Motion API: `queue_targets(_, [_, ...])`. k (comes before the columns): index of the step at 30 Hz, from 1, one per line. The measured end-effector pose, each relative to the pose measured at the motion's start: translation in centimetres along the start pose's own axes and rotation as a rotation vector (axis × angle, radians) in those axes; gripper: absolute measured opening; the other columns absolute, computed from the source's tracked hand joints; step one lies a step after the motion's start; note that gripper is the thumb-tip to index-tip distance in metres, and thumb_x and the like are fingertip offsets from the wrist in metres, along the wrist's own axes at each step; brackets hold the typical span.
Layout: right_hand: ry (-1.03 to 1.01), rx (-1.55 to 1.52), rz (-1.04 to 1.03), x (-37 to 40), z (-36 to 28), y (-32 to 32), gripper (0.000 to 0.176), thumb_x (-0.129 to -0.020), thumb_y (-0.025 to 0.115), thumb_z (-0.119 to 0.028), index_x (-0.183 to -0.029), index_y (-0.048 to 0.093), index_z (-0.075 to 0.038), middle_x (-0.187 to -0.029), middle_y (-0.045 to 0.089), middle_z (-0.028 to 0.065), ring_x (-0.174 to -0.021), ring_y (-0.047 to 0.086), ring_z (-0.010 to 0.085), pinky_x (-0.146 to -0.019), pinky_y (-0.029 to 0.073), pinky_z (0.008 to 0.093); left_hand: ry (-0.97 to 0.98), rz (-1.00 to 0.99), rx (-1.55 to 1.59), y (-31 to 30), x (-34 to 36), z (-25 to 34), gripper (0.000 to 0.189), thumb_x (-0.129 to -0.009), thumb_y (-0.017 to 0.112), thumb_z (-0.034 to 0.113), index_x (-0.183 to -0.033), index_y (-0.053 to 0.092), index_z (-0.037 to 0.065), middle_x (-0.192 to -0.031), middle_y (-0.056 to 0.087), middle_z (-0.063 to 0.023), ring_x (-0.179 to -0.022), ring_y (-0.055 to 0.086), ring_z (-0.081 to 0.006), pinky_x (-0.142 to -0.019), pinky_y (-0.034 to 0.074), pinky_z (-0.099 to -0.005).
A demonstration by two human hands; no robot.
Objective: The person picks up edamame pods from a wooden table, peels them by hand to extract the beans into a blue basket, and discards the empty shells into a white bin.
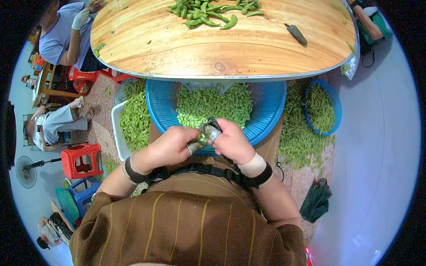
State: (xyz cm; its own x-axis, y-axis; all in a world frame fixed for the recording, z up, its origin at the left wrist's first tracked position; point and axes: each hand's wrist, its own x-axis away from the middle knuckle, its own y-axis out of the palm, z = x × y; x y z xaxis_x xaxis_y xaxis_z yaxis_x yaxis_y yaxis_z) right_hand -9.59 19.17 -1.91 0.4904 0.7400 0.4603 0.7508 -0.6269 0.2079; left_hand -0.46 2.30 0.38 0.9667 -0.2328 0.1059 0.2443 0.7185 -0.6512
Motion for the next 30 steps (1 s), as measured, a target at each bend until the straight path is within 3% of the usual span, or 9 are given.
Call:
queue_targets(4, [0.138, -0.217, -0.038, 0.0, 0.0, -0.5, 0.011, -0.089, 0.054, -0.016, -0.085, 0.056, -0.006, -0.065, 0.053, -0.0018, -0.048, 0.045, 0.0033, -0.041, 0.034, 0.0194, -0.008, -0.004, 0.137, 0.0, -0.1, 0.3, 0.011, -0.087, 0.053, 0.010, -0.091, 0.059, 0.001, -0.069, 0.059, -0.0145, -0.062, 0.058, -0.0247, -0.059, 0.046, -0.0344])
queue_targets(6, [0.112, -0.259, -0.041, 0.1, 0.0, -0.5, 0.011, -0.088, 0.055, -0.017, -0.085, 0.057, -0.006, -0.065, 0.053, -0.0025, -0.048, 0.045, 0.0026, -0.040, 0.034, 0.0191, -0.498, -0.191, 0.657, -0.9, -0.2, 0.8, 0.013, -0.088, 0.048, 0.007, -0.094, 0.060, 0.003, -0.071, 0.058, -0.0046, -0.063, 0.055, -0.0140, -0.059, 0.046, -0.0279])
queue_targets(9, [-0.040, -0.014, -0.076, 0.0, 0.5, -0.9, 0.013, -0.086, 0.059, -0.017, -0.086, 0.058, -0.003, -0.064, 0.056, 0.0025, -0.051, 0.049, 0.0064, -0.044, 0.040, 0.0242, -0.465, -0.246, 0.849, -0.5, 0.4, -0.6, 0.019, -0.091, 0.046, 0.007, -0.103, 0.060, 0.002, -0.077, 0.056, 0.0012, -0.068, 0.052, -0.0075, -0.061, 0.045, -0.0226])
queue_targets(11, [-0.448, 0.475, 0.053, -0.6, 1.9, -1.2, 0.019, -0.080, 0.064, -0.016, -0.089, 0.058, 0.000, -0.067, 0.060, 0.0109, -0.056, 0.057, 0.0182, -0.052, 0.047, 0.0319, -0.476, -0.263, 0.922, -0.7, 0.6, -0.8, 0.020, -0.091, 0.047, 0.008, -0.106, 0.059, 0.001, -0.077, 0.056, 0.0007, -0.069, 0.052, -0.0079, -0.062, 0.045, -0.0225])
queue_targets(16, [-0.519, 0.726, 0.236, 0.1, 0.0, -1.7, 0.026, -0.074, 0.068, -0.017, -0.091, 0.059, 0.000, -0.075, 0.061, 0.0177, -0.067, 0.060, 0.0342, -0.061, 0.049, 0.0366, -0.550, -0.200, 1.179, -1.3, 1.0, -1.3, 0.026, -0.094, 0.047, 0.013, -0.113, 0.056, -0.002, -0.080, 0.057, 0.0004, -0.071, 0.053, -0.0081, -0.065, 0.045, -0.0213])
queue_targets(21, [-0.634, 0.823, 0.221, 1.2, -1.3, 0.4, 0.021, -0.073, 0.067, -0.014, -0.089, 0.060, -0.003, -0.080, 0.059, 0.0178, -0.075, 0.059, 0.0370, -0.063, 0.048, 0.0408, -0.518, -0.118, 1.006, -0.3, 0.5, -0.9, 0.023, -0.091, 0.045, 0.005, -0.111, 0.055, -0.001, -0.084, 0.058, -0.0019, -0.077, 0.055, -0.0098, -0.071, 0.046, -0.0234])
queue_targets(26, [-0.588, 0.969, 0.216, 0.4, 0.1, 0.9, 0.018, -0.068, 0.064, -0.009, -0.083, 0.056, -0.002, -0.077, 0.058, 0.0182, -0.073, 0.057, 0.0379, -0.064, 0.047, 0.0435, -0.375, -0.286, 0.386, -1.2, -0.2, -0.2, 0.032, -0.081, 0.041, -0.005, -0.110, 0.053, -0.004, -0.085, 0.060, -0.0046, -0.081, 0.055, -0.0129, -0.074, 0.046, -0.0262])
queue_targets(28, [-0.588, 0.901, 0.351, 0.3, 0.0, 0.5, 0.017, -0.068, 0.063, -0.007, -0.083, 0.057, -0.001, -0.076, 0.057, 0.0183, -0.072, 0.057, 0.0382, -0.063, 0.047, 0.0437, -0.372, -0.199, 0.308, -2.5, -0.2, 0.5, 0.034, -0.079, 0.044, -0.005, -0.112, 0.053, -0.002, -0.089, 0.061, -0.0106, -0.085, 0.059, -0.0198, -0.075, 0.047, -0.0306])
queue_targets(30, [-0.543, 0.956, 0.371, 0.5, 0.0, -0.4, 0.016, -0.068, 0.061, -0.005, -0.084, 0.058, 0.000, -0.077, 0.057, 0.0191, -0.073, 0.057, 0.0383, -0.064, 0.047, 0.0427, -0.014, 0.414, -0.174, -3.9, -0.2, 1.2, 0.036, -0.076, 0.048, -0.005, -0.112, 0.053, -0.001, -0.093, 0.060, -0.0175, -0.088, 0.059, -0.0312, -0.076, 0.048, -0.0372])
